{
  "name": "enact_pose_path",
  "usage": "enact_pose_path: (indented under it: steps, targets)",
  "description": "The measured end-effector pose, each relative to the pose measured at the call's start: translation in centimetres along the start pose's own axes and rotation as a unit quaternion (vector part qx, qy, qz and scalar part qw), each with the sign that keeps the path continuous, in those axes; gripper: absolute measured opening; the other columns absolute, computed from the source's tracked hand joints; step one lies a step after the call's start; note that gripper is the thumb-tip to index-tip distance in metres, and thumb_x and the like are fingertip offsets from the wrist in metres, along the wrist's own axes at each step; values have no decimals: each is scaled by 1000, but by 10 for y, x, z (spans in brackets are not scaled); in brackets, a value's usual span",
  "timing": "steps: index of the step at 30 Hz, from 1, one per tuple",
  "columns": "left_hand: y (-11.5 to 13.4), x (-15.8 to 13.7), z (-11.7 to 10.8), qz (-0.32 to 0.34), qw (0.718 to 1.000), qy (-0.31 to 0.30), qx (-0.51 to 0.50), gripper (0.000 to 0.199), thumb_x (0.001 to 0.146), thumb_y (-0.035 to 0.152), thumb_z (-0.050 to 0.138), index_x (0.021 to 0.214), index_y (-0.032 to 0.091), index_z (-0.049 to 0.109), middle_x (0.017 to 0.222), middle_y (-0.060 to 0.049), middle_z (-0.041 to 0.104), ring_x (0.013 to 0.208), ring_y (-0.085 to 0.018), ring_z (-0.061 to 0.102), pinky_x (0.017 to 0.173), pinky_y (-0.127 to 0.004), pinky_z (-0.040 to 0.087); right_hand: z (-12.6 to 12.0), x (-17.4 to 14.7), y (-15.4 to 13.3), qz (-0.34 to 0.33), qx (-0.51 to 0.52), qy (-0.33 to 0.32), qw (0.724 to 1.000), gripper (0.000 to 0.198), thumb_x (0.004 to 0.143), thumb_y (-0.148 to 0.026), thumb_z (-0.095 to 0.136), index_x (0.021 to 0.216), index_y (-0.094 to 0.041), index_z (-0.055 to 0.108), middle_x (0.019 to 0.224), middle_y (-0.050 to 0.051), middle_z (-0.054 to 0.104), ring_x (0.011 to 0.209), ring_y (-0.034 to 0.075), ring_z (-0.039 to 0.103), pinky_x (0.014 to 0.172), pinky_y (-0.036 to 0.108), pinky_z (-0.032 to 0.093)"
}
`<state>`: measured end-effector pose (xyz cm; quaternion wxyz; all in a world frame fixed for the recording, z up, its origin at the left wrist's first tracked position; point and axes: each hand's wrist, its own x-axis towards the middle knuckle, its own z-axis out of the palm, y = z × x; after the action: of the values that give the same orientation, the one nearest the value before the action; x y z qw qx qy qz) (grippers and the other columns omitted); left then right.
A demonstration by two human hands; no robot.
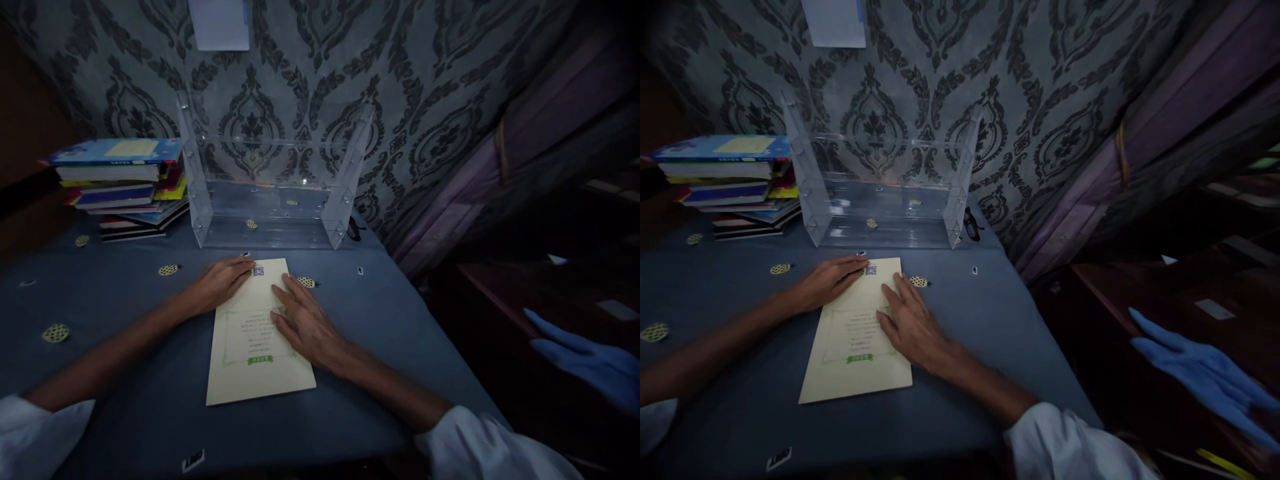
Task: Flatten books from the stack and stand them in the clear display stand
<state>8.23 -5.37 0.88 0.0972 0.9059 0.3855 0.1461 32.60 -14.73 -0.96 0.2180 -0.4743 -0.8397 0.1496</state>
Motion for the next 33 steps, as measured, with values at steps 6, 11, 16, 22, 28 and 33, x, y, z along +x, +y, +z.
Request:
enact_pose_path:
  steps: [6,11,16,22,28,33]
  targets:
    - [14,33,13,40,998,-21,-36,47,103,33,33,139,15,57,146,-10,57,134,-24,55,112,-40,43,-1,5,2,-6,0,4,1000,54,102,-37,44,148,-9,45,161,22,32,152,34,24,121,57,31]
    - [18,56,24,77,994,-31,-68,46,102,28,34,141,19,56,147,-5,56,137,-20,52,113,-37,42,-1,13,7,-8,-6,1,1000,53,102,-36,43,148,-9,45,160,21,34,152,32,25,122,56,30]
    - [18,63,29,99,992,-33,-74,45,100,23,36,140,16,56,146,-8,57,137,-19,52,114,-36,41,-1,21,12,-5,-6,4,1000,54,102,-34,43,146,-4,47,156,24,40,149,32,32,122,53,31]
    - [18,56,31,93,995,-14,-39,45,102,25,37,144,18,52,150,-9,52,142,-20,46,116,-39,40,3,20,18,-18,12,24,999,54,101,-33,41,148,-7,44,156,22,41,149,31,33,122,54,31]
    - [21,50,27,103,994,-22,-32,45,104,27,33,144,18,51,151,-8,51,143,-20,45,116,-40,40,-2,11,17,-9,27,27,999,50,101,-30,41,146,-8,48,156,20,42,147,28,37,121,50,35]
    - [35,41,20,116,992,-40,-37,44,105,29,32,143,19,53,151,-7,51,144,-21,43,117,-43,38,-9,-2,11,-3,45,4,999,51,103,-32,38,148,-9,46,157,17,41,148,26,35,122,48,35]
